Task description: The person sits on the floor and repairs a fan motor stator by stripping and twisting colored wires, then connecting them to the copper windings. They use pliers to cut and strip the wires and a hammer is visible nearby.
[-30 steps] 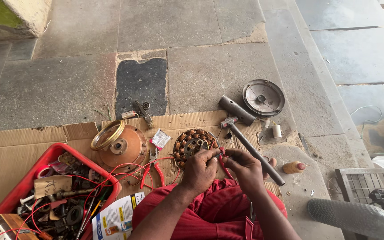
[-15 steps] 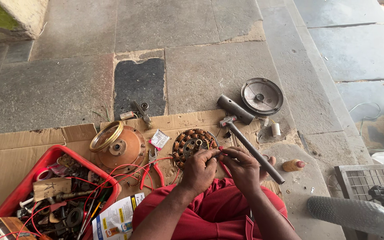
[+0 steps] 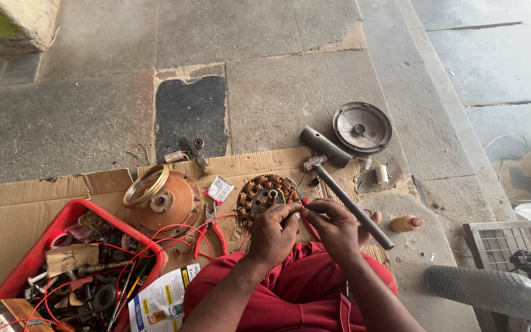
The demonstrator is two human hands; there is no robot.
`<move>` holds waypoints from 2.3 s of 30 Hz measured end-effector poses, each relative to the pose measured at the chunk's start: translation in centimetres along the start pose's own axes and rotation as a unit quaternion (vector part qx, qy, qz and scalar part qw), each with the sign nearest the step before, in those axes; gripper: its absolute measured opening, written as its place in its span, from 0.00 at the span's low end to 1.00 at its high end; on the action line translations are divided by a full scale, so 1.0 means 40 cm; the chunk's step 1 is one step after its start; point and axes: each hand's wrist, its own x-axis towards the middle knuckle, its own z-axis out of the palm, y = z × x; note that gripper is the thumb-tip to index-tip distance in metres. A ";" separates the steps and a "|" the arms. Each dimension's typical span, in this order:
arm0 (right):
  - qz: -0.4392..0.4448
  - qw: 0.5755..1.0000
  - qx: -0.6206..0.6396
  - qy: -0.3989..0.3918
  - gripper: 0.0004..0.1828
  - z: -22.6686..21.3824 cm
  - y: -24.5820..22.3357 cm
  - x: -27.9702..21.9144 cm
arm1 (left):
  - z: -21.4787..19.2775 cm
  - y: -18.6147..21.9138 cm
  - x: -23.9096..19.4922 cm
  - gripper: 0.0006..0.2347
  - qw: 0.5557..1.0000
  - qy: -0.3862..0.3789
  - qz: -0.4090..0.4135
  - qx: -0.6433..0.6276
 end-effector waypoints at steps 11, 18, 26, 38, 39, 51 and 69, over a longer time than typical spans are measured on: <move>0.291 0.894 0.340 -0.010 0.10 -0.010 0.043 0.008 | -0.003 0.000 -0.007 0.07 0.997 0.031 0.065 -0.006; 0.222 0.907 0.357 -0.030 0.10 0.014 0.055 0.008 | -0.014 0.024 -0.033 0.07 0.997 0.042 0.065 -0.013; 0.247 0.913 0.324 0.014 0.10 0.019 0.030 -0.005 | -0.082 0.038 -0.078 0.07 0.992 0.100 0.072 -0.024; 0.030 0.986 -0.165 -0.018 0.13 0.096 -0.083 -0.008 | -0.159 0.212 -0.012 0.08 0.962 0.094 0.247 -0.075; 0.009 0.980 -0.200 -0.016 0.12 0.104 -0.097 -0.001 | -0.163 0.221 0.000 0.08 0.961 0.093 0.251 -0.069; 0.025 0.873 -0.484 -0.060 0.12 0.160 -0.160 0.070 | -0.149 0.218 0.034 0.07 0.940 0.017 0.214 -0.264; -0.227 0.946 -0.229 0.040 0.12 0.081 -0.030 -0.007 | -0.114 0.136 -0.045 0.05 0.989 -0.118 0.079 0.038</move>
